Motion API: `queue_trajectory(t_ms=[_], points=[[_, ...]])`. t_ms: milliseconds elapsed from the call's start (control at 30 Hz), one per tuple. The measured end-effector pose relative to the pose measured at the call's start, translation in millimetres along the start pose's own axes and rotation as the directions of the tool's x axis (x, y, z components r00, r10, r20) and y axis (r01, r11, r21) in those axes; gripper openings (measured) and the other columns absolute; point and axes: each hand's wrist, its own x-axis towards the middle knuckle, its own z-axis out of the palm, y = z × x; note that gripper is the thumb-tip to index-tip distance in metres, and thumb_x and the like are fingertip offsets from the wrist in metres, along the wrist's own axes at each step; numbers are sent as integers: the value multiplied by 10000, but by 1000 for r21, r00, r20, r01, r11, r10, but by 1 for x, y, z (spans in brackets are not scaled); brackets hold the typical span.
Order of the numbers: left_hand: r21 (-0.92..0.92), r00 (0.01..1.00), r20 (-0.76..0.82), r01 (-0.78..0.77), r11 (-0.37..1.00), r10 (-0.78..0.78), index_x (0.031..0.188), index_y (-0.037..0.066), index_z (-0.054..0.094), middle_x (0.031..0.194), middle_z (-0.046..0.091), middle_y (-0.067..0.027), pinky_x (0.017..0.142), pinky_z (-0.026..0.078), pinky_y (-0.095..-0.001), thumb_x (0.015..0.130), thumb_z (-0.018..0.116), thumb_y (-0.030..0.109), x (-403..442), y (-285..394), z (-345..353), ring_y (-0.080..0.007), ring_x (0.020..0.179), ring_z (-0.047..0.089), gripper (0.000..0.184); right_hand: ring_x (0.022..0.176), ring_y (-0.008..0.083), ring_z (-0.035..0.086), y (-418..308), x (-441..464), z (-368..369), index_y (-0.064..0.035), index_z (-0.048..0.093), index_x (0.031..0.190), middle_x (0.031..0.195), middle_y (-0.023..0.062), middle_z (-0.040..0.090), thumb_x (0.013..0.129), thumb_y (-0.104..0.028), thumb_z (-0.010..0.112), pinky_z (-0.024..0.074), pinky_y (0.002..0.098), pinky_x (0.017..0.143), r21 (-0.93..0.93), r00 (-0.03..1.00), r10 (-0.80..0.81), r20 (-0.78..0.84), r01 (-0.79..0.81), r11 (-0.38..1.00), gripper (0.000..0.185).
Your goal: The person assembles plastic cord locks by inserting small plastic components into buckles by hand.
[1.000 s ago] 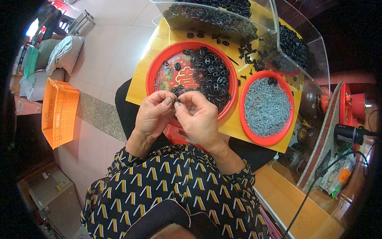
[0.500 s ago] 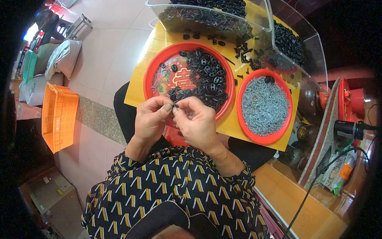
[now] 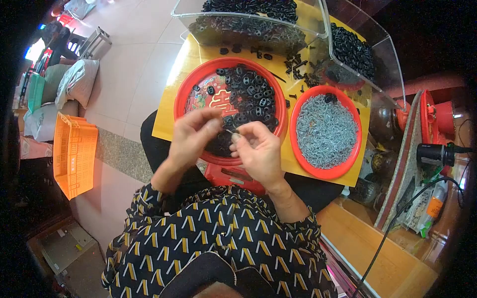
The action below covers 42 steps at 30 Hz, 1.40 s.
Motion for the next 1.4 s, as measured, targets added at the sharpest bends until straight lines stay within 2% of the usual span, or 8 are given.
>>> queue_trajectory(t_ms=[100,233,467,800,867,933,1067,1400], points=[[570,935,4,-295,767,356,890,-16,588,771,585,-105,640,453,-276,749,582,20,36,10,-19,-213,688,571,146,622,84,566,-4,-2,-10,16,520,872,729,40,560,810,-13,536,493,204,533,9,999,-18,-34,18,1000,71],[740,842,201,-465,485,500,807,3,606,768,564,-155,662,451,-367,698,570,10,67,8,-25,-314,742,554,115,618,83,563,-4,-4,-18,19,520,873,727,39,560,810,-17,536,487,200,532,14,998,-14,-53,15,1000,74],[856,924,289,-367,364,252,793,-10,601,766,574,-179,674,450,-386,703,600,106,109,-6,-2,-336,755,562,147,602,69,551,-1,-3,-13,14,524,870,718,27,552,808,-19,536,481,196,529,19,1000,-8,-18,9,1000,72],[863,902,281,-387,324,328,872,-7,584,755,596,-153,605,458,-368,722,519,46,96,-11,-8,-294,649,572,172,596,62,541,-4,-4,-15,2,532,855,711,15,550,797,-18,540,461,188,520,-37,999,35,-7,-35,999,62],[519,980,194,-136,844,38,955,-9,568,753,591,-56,569,441,-273,774,501,25,70,5,-10,-161,614,548,196,599,58,532,-5,-4,-14,0,535,847,709,10,547,797,-24,542,447,186,524,6,999,49,-8,-49,999,56],[164,982,168,58,985,-86,990,-14,555,767,568,-29,580,422,-239,793,504,23,41,16,-8,-117,639,521,206,594,61,530,-5,-2,-12,3,537,852,704,19,552,802,-25,540,444,180,522,15,999,37,7,-37,999,57],[-546,951,248,296,784,-186,1049,-27,520,835,542,-33,633,406,-212,811,535,33,-1,2,-14,-90,722,504,246,572,50,510,-10,-3,0,-2,538,834,685,10,545,801,-33,542,418,166,499,5,998,44,42,-44,999,45],[-618,954,220,297,728,-203,1042,-13,529,857,557,-31,674,444,-203,828,502,-4,-32,-3,-13,-78,742,523,215,560,15,478,-11,-10,17,5,532,811,659,-16,533,793,-13,546,382,157,480,-73,991,109,74,-103,992,29]])
